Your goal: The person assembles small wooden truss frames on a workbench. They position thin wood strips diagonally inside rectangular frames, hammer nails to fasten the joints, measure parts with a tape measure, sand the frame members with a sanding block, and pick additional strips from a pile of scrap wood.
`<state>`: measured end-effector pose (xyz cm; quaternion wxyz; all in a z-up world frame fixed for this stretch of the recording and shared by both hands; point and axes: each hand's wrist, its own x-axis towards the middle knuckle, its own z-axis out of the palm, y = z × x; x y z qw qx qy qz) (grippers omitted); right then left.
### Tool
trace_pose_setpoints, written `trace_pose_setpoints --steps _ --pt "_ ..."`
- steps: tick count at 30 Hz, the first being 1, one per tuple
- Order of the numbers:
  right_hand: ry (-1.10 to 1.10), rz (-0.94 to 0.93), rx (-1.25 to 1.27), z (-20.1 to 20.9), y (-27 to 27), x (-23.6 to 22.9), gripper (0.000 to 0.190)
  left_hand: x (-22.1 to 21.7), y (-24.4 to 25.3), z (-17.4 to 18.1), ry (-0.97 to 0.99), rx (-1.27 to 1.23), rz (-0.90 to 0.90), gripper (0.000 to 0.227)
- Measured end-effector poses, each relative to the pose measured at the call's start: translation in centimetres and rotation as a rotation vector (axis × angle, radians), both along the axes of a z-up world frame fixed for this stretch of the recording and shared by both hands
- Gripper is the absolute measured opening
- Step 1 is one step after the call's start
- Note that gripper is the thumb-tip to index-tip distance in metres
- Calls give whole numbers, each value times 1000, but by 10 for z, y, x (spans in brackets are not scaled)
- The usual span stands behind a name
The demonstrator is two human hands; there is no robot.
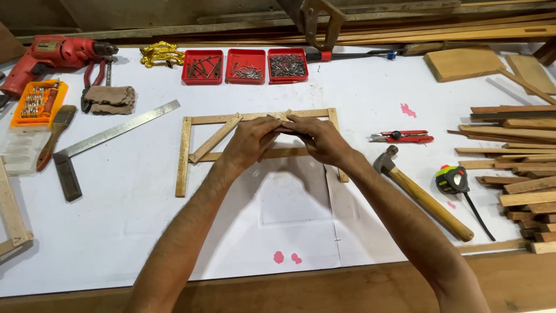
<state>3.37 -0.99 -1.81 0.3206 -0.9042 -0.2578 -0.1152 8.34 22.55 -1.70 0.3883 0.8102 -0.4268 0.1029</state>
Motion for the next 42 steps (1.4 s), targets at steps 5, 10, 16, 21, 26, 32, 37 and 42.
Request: trace_pose_setpoints --steps 5,10,16,21,26,32,37,42 --pt "6 -16 -174 -32 20 12 58 17 18 -48 -131 159 6 29" --pt "-29 72 -257 -40 30 7 66 23 21 -42 -40 435 28 31" --pt "19 -23 -283 -49 27 16 46 34 16 -15 -45 730 41 33" --pt "1 -35 -320 -46 20 30 49 52 7 -23 -34 694 54 29" --pt "64 -51 -323 -36 22 31 47 51 6 -18 -30 718 98 25" --pt "21 7 -321 -41 24 12 49 23 11 -8 -50 799 124 28" --pt "77 18 -310 -44 31 -5 50 21 16 -38 -117 820 119 34" --pt "51 -50 -393 -52 31 -3 49 15 16 -18 -128 903 104 45"
